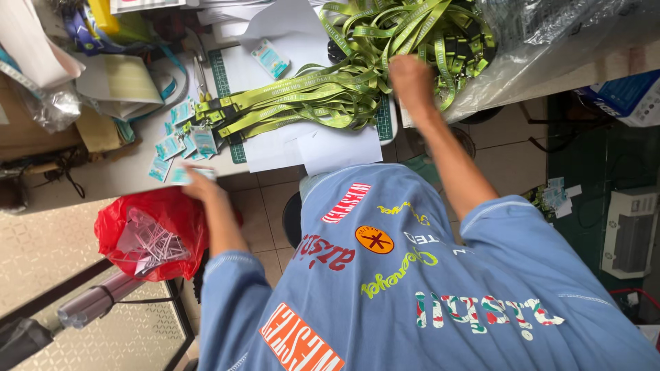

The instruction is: The person assembles event lanyards at a workbench. They thread a green lanyard strap through its plastic buckle, clip the lanyard to a plastic badge holder, insert a printed card into the holder, and set the finished lanyard aside with the others.

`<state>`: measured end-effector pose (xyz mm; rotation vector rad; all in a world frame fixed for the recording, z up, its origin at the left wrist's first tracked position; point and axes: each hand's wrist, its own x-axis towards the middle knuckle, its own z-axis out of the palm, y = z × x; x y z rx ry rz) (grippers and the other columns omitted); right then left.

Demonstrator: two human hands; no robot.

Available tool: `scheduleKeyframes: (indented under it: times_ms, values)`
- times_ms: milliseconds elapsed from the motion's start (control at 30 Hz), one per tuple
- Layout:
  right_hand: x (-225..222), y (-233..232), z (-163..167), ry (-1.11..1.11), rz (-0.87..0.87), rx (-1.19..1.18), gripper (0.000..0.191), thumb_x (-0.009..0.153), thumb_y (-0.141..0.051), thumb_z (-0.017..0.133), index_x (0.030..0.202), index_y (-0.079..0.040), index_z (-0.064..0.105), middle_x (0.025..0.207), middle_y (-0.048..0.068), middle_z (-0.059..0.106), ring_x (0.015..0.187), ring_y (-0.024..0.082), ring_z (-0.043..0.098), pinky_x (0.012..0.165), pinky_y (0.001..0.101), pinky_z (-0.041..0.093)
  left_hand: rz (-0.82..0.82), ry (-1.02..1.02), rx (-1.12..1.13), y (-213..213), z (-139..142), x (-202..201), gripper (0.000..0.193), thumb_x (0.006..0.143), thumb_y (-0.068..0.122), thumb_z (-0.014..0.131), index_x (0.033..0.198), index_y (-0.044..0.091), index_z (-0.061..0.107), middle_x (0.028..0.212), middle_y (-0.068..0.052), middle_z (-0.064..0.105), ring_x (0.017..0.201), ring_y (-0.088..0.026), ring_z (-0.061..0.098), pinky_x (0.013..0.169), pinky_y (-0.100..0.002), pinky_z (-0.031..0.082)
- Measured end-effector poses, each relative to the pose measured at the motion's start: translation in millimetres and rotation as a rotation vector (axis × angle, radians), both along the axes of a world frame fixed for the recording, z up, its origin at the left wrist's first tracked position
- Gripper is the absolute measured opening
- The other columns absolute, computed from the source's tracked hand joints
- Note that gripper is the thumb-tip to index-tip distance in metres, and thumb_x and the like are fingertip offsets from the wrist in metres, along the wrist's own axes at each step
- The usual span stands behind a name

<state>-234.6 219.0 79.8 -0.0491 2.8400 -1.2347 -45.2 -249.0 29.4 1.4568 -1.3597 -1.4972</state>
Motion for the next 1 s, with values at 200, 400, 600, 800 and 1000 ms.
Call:
scheduleKeyframes:
  times_ms: [200,400,600,800,1000]
  values:
    - [-19.2,97.0,2.0,0.171,-0.408,0.337,0.032,0.092,-0.016,0.078,0.117,-0.002,0.063,0.121,0.019,0.057,0.106,0.036,0.063,0.086,0.0431,0.05,-0.361,0.131,0.306,133.3,-37.9,24.0,0.011,0.097,0.021,0.066,0.093,0.01,0.067,0.078,-0.004,0.068,0.064,-0.014,0.067,0.056,-0.035,0.062]
    - [-10.9,96.1,0.7,0.044,-0.416,0.358,0.031,0.087,-0.023,0.085,0.109,-0.012,0.065,0.118,0.01,0.061,0.112,0.035,0.061,0.093,0.0506,0.044,-0.891,-0.045,0.26,213.4,-25.4,9.1,0.034,0.093,0.037,0.071,0.096,0.002,0.072,0.077,-0.007,0.072,0.062,-0.016,0.069,0.057,-0.031,0.056]
    - [-18.7,96.9,-1.0,0.153,-0.315,0.23,0.028,0.089,-0.019,0.082,0.107,-0.013,0.061,0.1,0.009,0.069,0.093,0.028,0.068,0.08,0.0436,0.052,-1.282,-0.237,-0.181,214.8,2.7,-7.6,0.045,0.095,0.045,0.07,0.089,0.001,0.071,0.067,-0.007,0.07,0.06,-0.014,0.071,0.062,-0.032,0.054]
    - [-21.8,139.4,50.8,0.01,-0.318,-0.618,0.026,0.101,-0.005,0.063,0.124,-0.012,0.053,0.083,0.0,0.067,0.068,0.009,0.065,0.062,0.0234,0.053,-1.205,-0.032,-0.028,241.4,26.7,-17.6,0.042,0.091,0.044,0.072,0.089,0.002,0.069,0.069,-0.005,0.071,0.065,-0.013,0.073,0.061,-0.031,0.056]
    - [13.5,286.6,88.2,0.326,-0.335,-1.552,0.017,0.114,-0.016,0.058,0.107,0.0,0.061,0.094,0.01,0.058,0.075,0.019,0.06,0.063,0.0277,0.045,-1.332,-0.091,-0.059,252.7,53.9,-14.3,0.039,0.093,0.041,0.073,0.087,0.002,0.072,0.065,-0.007,0.068,0.06,-0.015,0.063,0.059,-0.032,0.052]
